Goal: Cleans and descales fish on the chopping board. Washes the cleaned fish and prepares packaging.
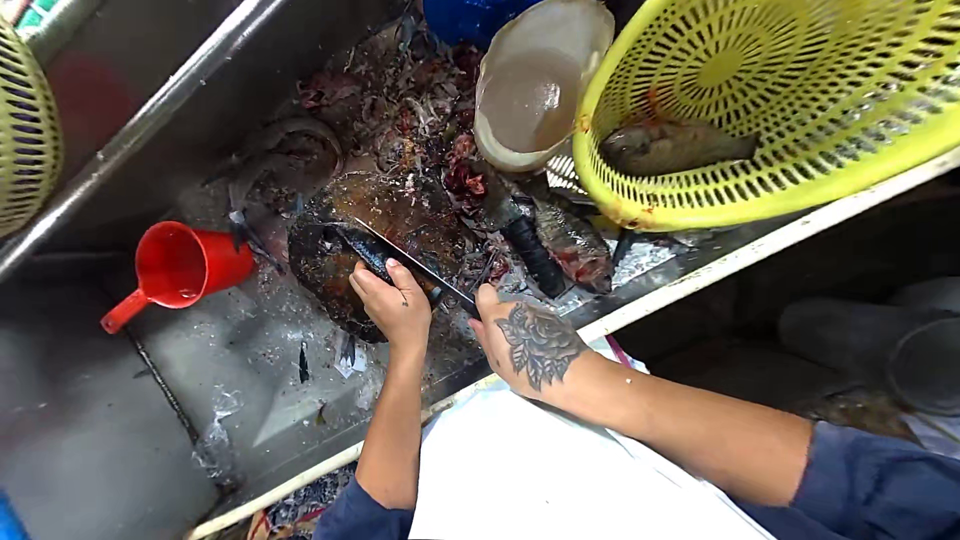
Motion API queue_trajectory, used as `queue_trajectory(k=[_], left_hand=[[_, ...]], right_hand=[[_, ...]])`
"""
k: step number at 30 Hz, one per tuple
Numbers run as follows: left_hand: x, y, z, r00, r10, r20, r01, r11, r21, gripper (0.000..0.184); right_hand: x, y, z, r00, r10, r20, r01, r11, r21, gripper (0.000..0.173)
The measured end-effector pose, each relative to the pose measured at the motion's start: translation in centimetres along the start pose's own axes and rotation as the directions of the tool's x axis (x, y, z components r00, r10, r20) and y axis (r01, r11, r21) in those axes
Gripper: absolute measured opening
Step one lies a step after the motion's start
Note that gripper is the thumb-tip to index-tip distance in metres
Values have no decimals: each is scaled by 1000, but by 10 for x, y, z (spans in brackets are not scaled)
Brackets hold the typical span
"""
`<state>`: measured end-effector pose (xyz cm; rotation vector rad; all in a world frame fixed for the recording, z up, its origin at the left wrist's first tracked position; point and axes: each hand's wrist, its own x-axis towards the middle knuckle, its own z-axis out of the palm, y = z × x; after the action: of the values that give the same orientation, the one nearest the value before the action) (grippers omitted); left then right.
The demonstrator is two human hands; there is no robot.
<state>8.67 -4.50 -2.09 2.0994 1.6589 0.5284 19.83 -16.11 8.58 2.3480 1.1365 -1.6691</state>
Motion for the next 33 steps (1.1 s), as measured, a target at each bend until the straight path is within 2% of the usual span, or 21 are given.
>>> queue_trajectory(k=[3,8,11,13,16,17,18,19,20,21,23,25,27,28,29,30,31,32,33], left_hand=[[-3,-1,1,999,-50,-20,49,998,-48,52],[-5,4,1,995,-96,-8,95,995,-32,57],[-6,8,-4,993,-90,79,88,996,31,59],[-5,8,-5,993,-67,94,63,997,47,60],[-4,7,-5,994,-51,94,48,998,40,62],[-3,8,-4,995,-45,94,42,999,34,63],[-2,8,-4,994,-53,96,50,998,34,63],[-3,9,-4,993,-69,100,66,997,36,62],[-3,8,-5,991,-86,99,82,996,41,61],[0,8,-6,992,-89,91,85,995,42,62],[7,8,-6,991,-109,80,108,994,17,62],[4,4,-9,990,-116,82,115,993,13,62],[8,4,-5,993,-96,65,96,995,-1,61],[5,4,-5,992,-103,70,103,995,-1,59],[4,4,-5,991,-116,72,116,993,-1,59],[4,3,-4,990,-124,66,126,992,-14,58],[3,2,-5,990,-125,63,127,991,-38,57],[6,1,-6,990,-123,71,127,991,-52,57],[10,0,-9,987,-129,98,135,989,-58,58]], right_hand=[[6,-1,1,1000,-6,16,5,1000,28,37],[19,17,17,991,-107,-80,125,952,278,42],[16,13,12,974,-140,-177,177,961,214,37],[14,6,13,901,-187,-391,262,954,148,37],[20,-2,19,674,-248,-696,392,919,52,40],[24,-4,22,641,-247,-727,393,919,34,40],[28,-4,26,691,-227,-686,346,937,39,39],[28,-4,30,830,-171,-531,238,969,59,39],[27,-6,28,958,-82,-275,106,992,74,39],[29,-7,23,993,-23,-119,31,997,71,39],[31,-7,12,999,-12,-49,15,998,68,37],[23,-4,14,992,-52,-114,62,994,92,37],[22,-3,18,933,-123,-340,160,983,86,37],[24,-2,28,865,-160,-476,218,974,68,38],[28,-1,34,832,-176,-527,238,970,52,39],[31,-2,35,878,-161,-451,206,977,52,39],[33,-4,29,958,-104,-266,123,991,56,39],[36,-5,22,988,-69,-136,79,995,66,39],[40,-3,13,995,-71,-75,79,992,101,40]])
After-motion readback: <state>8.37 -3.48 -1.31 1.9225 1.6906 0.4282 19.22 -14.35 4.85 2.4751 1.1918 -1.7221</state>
